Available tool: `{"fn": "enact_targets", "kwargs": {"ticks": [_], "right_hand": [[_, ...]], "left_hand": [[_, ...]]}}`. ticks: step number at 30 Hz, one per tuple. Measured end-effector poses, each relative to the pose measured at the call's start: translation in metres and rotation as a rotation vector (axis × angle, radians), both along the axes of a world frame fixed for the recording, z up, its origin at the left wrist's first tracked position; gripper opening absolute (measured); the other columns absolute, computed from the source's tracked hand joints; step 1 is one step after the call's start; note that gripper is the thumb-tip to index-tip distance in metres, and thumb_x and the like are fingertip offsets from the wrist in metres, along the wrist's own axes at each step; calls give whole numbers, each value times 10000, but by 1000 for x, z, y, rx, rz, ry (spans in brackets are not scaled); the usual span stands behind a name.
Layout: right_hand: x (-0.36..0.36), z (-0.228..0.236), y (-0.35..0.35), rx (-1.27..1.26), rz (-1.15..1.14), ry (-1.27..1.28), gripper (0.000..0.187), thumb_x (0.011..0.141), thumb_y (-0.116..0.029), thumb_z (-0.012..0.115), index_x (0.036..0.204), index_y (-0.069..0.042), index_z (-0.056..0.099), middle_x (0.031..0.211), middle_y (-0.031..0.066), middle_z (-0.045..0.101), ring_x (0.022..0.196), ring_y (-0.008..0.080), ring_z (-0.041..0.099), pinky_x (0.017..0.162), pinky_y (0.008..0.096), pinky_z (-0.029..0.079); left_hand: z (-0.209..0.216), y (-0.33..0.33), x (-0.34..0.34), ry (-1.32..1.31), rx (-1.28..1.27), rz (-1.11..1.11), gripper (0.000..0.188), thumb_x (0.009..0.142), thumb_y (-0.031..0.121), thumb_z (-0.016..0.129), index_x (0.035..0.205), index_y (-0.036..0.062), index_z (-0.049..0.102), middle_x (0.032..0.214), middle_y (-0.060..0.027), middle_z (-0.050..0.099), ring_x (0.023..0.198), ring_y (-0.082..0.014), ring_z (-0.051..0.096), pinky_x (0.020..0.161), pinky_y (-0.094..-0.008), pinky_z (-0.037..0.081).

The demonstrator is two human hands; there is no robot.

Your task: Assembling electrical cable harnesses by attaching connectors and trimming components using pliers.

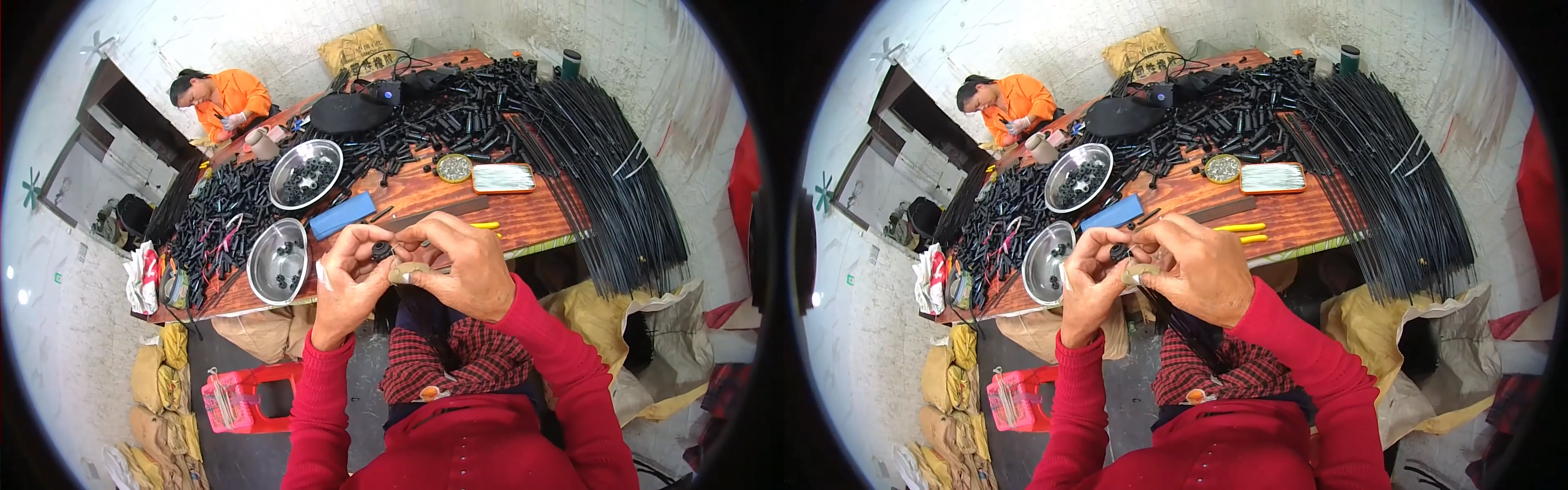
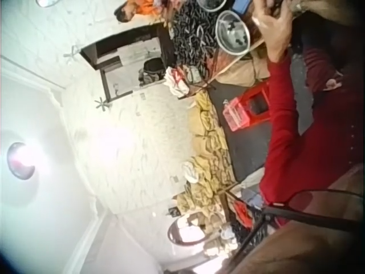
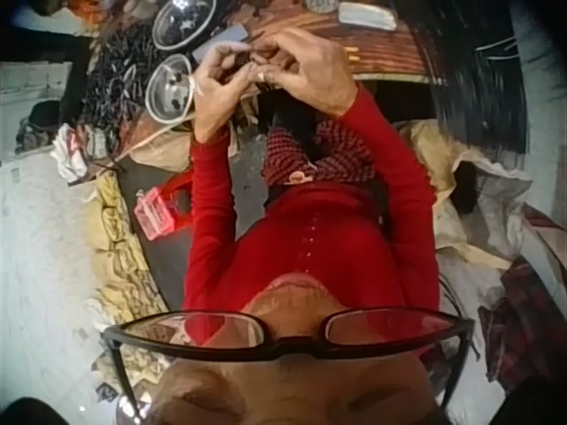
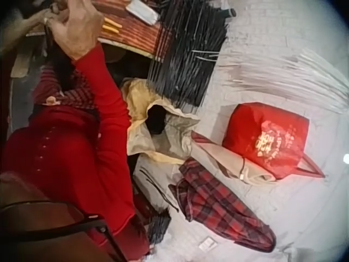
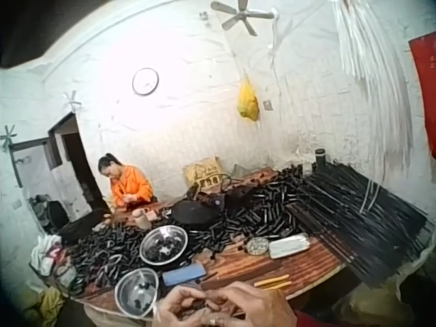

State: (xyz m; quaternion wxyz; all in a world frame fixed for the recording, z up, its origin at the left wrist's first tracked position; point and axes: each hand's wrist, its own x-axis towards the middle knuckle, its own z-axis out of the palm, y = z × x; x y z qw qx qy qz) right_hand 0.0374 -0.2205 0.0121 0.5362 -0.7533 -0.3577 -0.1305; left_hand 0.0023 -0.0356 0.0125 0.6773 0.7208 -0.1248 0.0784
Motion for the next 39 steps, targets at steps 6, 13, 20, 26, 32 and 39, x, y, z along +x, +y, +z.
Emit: {"fn": "enact_targets", "kwargs": {"ticks": [6,13,20,26,32,39], "right_hand": [[-5,3,-5,8,-102,-127,311,696,-98,812,960,-4,677,862,81,680,700,165,680,586,271,553],[-1,1,-16,25,-61,-52,176,805,-21,713,973,5,671,857,74,691,677,130,666,574,239,527],[2,2,-16,233,142,517,108,917,-56,612,978,30,634,841,31,678,683,30,586,530,178,444],[10,3,-23,245,222,623,145,938,-111,591,973,26,624,844,24,673,674,32,572,542,186,449],[50,-54,-31,323,284,567,220,916,-180,643,1013,16,616,948,78,654,759,138,624,647,257,505],[73,-155,-35,-551,-370,-137,346,727,-222,750,995,-77,587,1086,100,581,1021,339,530,814,463,457]], "left_hand": [[4,-7,0,-14,89,36,262,862,-10,657,1096,-24,541,971,-83,671,869,-91,637,727,-201,506],[6,-13,2,-31,120,32,257,851,8,687,1078,-23,570,938,-60,691,839,-47,615,673,-169,485],[1,-9,6,32,17,-71,287,841,21,708,1084,-14,558,990,-80,670,856,-97,642,754,-210,499],[-8,-7,15,22,-73,-176,340,845,69,716,1116,-41,543,990,-95,667,895,-131,647,809,-251,517],[-32,-13,21,-18,-407,-348,446,978,275,573,1267,-49,475,856,-53,543,813,-135,578,779,-281,498],[-61,-19,23,87,-824,-503,575,1021,445,388,1309,-51,434,741,1,390,591,-80,352,524,-226,309]]}}
